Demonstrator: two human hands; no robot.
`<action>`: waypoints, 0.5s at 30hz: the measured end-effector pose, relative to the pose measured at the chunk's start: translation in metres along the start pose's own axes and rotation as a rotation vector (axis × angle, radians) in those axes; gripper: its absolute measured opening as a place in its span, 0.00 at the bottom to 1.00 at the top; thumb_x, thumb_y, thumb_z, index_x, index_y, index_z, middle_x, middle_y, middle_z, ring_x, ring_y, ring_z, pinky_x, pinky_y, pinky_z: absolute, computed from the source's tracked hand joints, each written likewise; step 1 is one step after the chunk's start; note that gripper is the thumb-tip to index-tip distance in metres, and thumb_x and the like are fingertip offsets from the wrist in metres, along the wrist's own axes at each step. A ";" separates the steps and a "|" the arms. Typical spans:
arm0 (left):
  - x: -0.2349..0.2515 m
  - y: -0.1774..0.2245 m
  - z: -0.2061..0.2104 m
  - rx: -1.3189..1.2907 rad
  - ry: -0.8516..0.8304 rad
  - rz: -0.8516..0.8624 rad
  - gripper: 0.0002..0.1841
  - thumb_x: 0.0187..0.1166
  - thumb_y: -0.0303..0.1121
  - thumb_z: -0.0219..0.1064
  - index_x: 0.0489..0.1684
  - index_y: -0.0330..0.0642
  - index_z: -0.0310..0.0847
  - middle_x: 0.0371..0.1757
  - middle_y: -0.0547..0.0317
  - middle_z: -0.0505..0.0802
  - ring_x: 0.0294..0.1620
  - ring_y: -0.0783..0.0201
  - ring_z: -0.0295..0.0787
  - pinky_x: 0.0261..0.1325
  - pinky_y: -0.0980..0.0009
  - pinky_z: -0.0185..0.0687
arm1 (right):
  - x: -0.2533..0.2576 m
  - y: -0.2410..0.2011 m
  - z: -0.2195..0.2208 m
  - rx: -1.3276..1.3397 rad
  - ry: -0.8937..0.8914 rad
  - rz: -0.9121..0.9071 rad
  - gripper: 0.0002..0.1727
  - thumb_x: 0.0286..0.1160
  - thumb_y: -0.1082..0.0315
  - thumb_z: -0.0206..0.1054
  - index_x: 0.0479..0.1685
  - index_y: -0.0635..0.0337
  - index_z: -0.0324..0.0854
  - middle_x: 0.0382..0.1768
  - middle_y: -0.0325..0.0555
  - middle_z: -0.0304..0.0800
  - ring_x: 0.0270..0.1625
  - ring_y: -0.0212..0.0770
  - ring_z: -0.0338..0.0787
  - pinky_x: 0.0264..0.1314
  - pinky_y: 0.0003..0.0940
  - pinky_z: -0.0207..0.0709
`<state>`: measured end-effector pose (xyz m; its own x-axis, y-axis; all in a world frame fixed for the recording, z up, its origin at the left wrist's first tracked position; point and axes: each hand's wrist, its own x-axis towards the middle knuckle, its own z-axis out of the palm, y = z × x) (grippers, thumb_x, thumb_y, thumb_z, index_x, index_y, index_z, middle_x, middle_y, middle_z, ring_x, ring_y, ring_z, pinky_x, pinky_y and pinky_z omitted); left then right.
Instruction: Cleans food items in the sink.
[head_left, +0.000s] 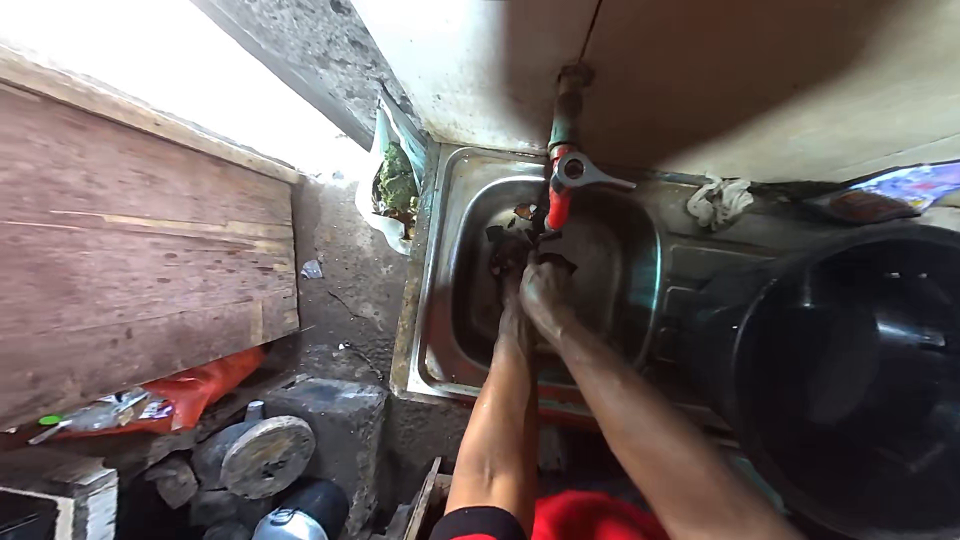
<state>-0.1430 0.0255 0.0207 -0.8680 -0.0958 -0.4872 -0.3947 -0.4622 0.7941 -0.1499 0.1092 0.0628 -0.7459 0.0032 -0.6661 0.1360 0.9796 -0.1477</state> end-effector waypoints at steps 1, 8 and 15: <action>-0.004 -0.001 0.012 -0.033 0.122 -0.052 0.11 0.90 0.23 0.47 0.51 0.35 0.77 0.34 0.64 0.82 0.31 0.79 0.77 0.38 0.85 0.77 | 0.008 0.002 -0.004 -0.025 0.006 -0.011 0.23 0.84 0.64 0.58 0.74 0.62 0.78 0.52 0.64 0.91 0.54 0.64 0.92 0.51 0.62 0.85; 0.020 -0.099 -0.006 0.246 0.308 0.016 0.14 0.90 0.30 0.55 0.67 0.37 0.73 0.53 0.57 0.87 0.49 0.73 0.83 0.53 0.76 0.82 | -0.016 0.007 -0.016 -0.064 0.028 -0.046 0.32 0.76 0.63 0.67 0.84 0.52 0.72 0.49 0.57 0.92 0.52 0.58 0.93 0.51 0.57 0.85; -0.020 0.032 0.035 0.043 0.430 -0.275 0.11 0.91 0.28 0.51 0.59 0.32 0.74 0.46 0.53 0.86 0.41 0.75 0.81 0.45 0.81 0.79 | 0.007 -0.008 -0.037 -0.120 -0.024 -0.051 0.19 0.75 0.64 0.66 0.63 0.58 0.85 0.48 0.57 0.93 0.53 0.58 0.93 0.48 0.59 0.85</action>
<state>-0.1490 0.0432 0.0688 -0.5309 -0.3341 -0.7787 -0.6111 -0.4857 0.6250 -0.1801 0.1091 0.0862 -0.7340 -0.0503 -0.6773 0.0187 0.9954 -0.0942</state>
